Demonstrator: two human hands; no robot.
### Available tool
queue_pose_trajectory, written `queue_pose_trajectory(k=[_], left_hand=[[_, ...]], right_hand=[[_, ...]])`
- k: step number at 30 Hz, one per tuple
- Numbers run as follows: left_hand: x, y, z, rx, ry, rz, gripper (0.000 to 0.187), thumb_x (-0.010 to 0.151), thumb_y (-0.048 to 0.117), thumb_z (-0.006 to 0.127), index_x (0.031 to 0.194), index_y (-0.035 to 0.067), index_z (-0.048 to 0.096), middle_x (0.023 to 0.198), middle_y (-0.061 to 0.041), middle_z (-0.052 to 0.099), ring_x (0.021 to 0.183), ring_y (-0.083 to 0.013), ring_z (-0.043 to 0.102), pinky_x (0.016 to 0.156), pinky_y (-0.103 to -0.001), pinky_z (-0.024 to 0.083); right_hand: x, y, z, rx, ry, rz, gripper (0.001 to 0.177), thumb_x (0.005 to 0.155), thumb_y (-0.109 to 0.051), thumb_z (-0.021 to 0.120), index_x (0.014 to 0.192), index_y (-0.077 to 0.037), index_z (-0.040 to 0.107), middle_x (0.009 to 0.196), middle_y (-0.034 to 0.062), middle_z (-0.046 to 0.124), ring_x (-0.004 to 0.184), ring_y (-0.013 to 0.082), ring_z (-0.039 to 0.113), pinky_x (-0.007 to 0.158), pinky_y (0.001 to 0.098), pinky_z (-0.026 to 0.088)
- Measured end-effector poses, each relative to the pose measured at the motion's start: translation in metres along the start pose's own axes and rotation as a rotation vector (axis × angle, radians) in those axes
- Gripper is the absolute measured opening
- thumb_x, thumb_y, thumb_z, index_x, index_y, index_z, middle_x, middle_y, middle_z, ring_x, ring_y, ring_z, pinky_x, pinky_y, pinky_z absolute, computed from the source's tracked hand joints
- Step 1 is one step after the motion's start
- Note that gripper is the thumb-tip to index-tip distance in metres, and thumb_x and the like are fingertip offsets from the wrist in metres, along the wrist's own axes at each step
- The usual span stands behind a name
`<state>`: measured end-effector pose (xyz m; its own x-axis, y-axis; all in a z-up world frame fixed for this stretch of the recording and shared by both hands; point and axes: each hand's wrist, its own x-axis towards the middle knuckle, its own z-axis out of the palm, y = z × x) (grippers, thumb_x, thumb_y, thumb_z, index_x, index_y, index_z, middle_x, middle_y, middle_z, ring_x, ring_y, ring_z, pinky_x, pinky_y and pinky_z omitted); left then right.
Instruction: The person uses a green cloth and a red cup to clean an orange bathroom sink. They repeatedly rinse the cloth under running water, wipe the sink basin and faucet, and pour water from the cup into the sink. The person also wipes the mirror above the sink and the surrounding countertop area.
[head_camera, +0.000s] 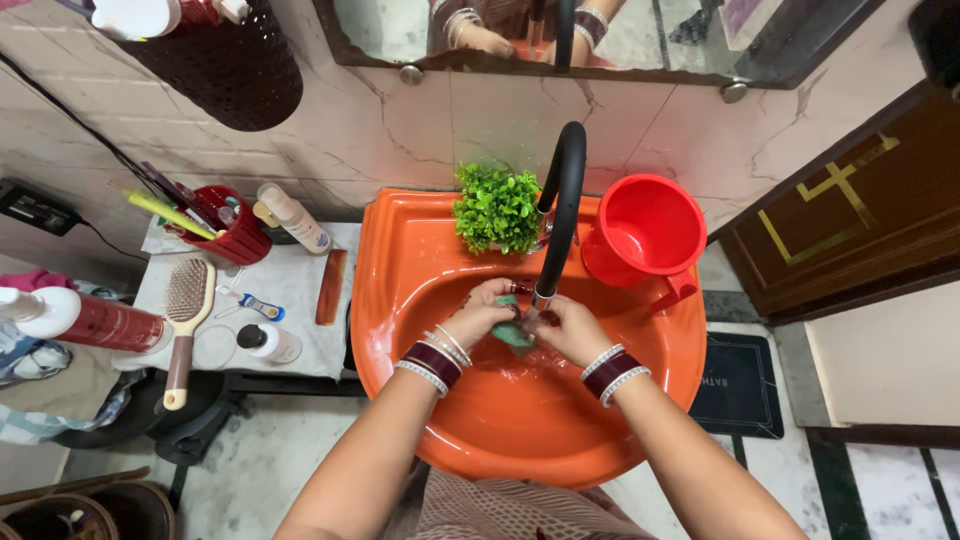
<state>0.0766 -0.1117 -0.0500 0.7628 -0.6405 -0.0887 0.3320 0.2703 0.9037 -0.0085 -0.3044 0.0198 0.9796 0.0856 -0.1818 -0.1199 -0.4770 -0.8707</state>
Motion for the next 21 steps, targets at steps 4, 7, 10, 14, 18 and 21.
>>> queue_pose_trajectory(k=[4,7,10,14,18,21], left_hand=[[-0.017,0.033,0.017,-0.151,0.072,-0.15,0.03,0.095,0.003,0.054,0.124,0.003,0.059,0.105,-0.007,0.07,0.093,-0.015,0.069,0.082,-0.028,0.057],[-0.013,0.038,0.035,-0.348,0.139,-0.175,0.027,0.099,0.008,0.051,0.124,0.008,0.06,0.099,-0.004,0.07,0.084,-0.0144,0.067,0.071,-0.027,0.054],[-0.009,0.024,0.035,-0.361,0.223,-0.15,0.027,0.099,0.01,0.05,0.122,0.009,0.063,0.097,-0.004,0.07,0.08,-0.0149,0.065,0.065,-0.027,0.053],[-0.004,0.002,0.007,-0.333,0.538,-0.14,0.02,0.099,0.011,0.056,0.116,0.007,0.065,0.097,-0.005,0.07,0.086,-0.0158,0.067,0.072,-0.032,0.057],[-0.013,-0.025,-0.016,-0.403,0.601,-0.105,0.02,0.095,0.015,0.06,0.114,0.01,0.063,0.107,-0.006,0.07,0.094,-0.021,0.067,0.081,-0.036,0.055],[-0.012,-0.055,-0.009,-0.461,0.658,-0.267,0.031,0.095,0.032,0.056,0.122,0.017,0.059,0.125,-0.001,0.064,0.109,-0.0239,0.06,0.086,-0.046,0.05]], right_hand=[[-0.01,-0.019,0.004,0.205,-0.081,-0.192,0.052,0.079,-0.011,0.078,0.126,-0.001,0.056,0.109,0.0053,0.069,0.103,0.0163,0.069,0.091,0.031,0.056],[-0.015,-0.032,0.014,0.306,-0.077,-0.112,0.057,0.076,-0.013,0.08,0.126,-0.004,0.053,0.109,0.0021,0.069,0.101,0.0141,0.068,0.089,0.0312,0.056],[-0.016,-0.038,0.015,0.056,0.146,0.025,0.034,0.086,-0.014,0.072,0.117,-0.001,0.066,0.096,0.0121,0.073,0.09,0.0234,0.07,0.083,0.0378,0.056],[-0.021,-0.053,-0.009,-0.109,0.174,0.082,0.023,0.098,-0.015,0.061,0.117,-0.005,0.068,0.093,0.0184,0.071,0.087,0.0305,0.068,0.079,0.0423,0.054],[-0.018,-0.043,-0.012,-0.256,0.286,-0.285,0.022,0.094,-0.008,0.054,0.11,0.0,0.068,0.108,0.0198,0.069,0.096,0.0356,0.067,0.083,0.0434,0.053],[-0.001,-0.019,0.006,-0.048,0.28,-0.153,0.024,0.094,-0.008,0.052,0.11,-0.001,0.069,0.101,0.0147,0.073,0.094,0.0253,0.072,0.086,0.0388,0.056]])
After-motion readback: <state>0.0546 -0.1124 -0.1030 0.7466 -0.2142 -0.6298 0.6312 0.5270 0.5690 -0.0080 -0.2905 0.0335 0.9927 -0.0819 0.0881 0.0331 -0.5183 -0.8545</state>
